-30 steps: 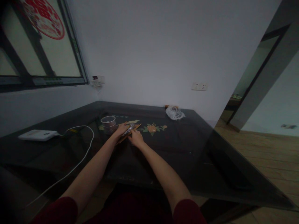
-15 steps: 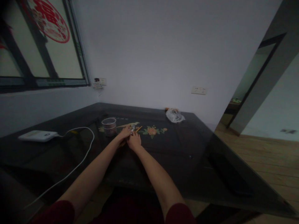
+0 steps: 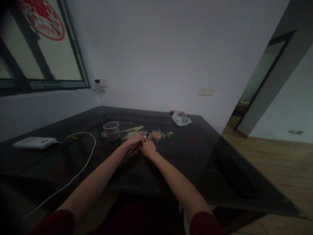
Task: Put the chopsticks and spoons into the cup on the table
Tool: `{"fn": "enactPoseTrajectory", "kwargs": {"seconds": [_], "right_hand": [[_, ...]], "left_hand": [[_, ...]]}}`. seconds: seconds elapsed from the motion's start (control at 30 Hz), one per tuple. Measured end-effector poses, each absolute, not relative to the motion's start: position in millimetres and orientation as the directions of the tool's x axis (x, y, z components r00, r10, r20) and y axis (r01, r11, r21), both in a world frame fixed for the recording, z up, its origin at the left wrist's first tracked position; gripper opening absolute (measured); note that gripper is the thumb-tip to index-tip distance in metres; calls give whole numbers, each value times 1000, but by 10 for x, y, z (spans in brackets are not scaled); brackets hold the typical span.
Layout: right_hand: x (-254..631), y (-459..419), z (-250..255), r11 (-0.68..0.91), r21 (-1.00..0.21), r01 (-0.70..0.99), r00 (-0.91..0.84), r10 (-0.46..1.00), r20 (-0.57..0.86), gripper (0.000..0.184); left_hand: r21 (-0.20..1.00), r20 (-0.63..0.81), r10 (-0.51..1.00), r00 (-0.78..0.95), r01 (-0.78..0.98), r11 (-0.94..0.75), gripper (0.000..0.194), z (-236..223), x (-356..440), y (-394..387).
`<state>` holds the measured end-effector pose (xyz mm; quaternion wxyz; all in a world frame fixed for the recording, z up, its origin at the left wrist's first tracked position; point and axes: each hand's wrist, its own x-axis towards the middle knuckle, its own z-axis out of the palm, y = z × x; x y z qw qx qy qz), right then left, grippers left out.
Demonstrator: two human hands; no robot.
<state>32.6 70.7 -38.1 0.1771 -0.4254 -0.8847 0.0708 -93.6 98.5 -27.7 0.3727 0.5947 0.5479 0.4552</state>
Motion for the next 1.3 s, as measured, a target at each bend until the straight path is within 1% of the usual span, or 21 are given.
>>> {"fn": "enactPoseTrajectory", "kwargs": {"seconds": [0.13, 0.27, 0.33, 0.4, 0.47, 0.57, 0.7, 0.77, 0.9, 1.03, 1.17, 1.3], "right_hand": [[550, 746, -384, 690, -243, 681, -626, 722, 296, 38], [787, 782, -382, 719, -259, 645, -648, 694, 314, 37], [922, 793, -394, 721, -281, 633, -649, 693, 315, 37], [1073, 793, -413, 715, -306, 629, -641, 699, 316, 38], [1239, 776, -429, 717, -321, 619, -642, 697, 319, 40], [1504, 718, -428, 715, -333, 615, -644, 699, 311, 40], [1819, 619, -395, 696, -361, 621, -631, 717, 296, 37], [1932, 579, -395, 679, -372, 633, -610, 733, 300, 36], [2038, 541, -442, 651, -376, 660, -572, 759, 310, 35], [2049, 543, -465, 642, -383, 664, -565, 767, 305, 36], [2076, 550, -427, 668, -399, 628, -585, 744, 324, 31], [2125, 556, -391, 680, -387, 623, -586, 733, 346, 28]], "left_hand": [[993, 40, 998, 44, 108, -44, 9, -226, -784, 935], [998, 26, 996, 87, -59, -21, 9, -183, -597, 826], [977, 10, 994, 107, -212, 13, 13, -179, -505, 764], [924, -26, 991, 129, -376, 73, 19, -187, -415, 708], [879, -57, 984, 170, -458, 131, 24, -204, -329, 658], [866, -56, 967, 250, -470, 172, 29, -232, -213, 577], [891, 16, 946, 324, -434, 133, 33, -252, -91, 453], [906, 21, 937, 350, -403, 130, 37, -250, -47, 401], [930, 15, 923, 384, -344, 129, 41, -233, -11, 344], [954, 48, 905, 422, -289, 84, 41, -242, -23, 330], [964, 46, 904, 424, -256, 71, 44, -258, -24, 313], [976, 65, 897, 438, -213, 34, 45, -220, -13, 269]]}}
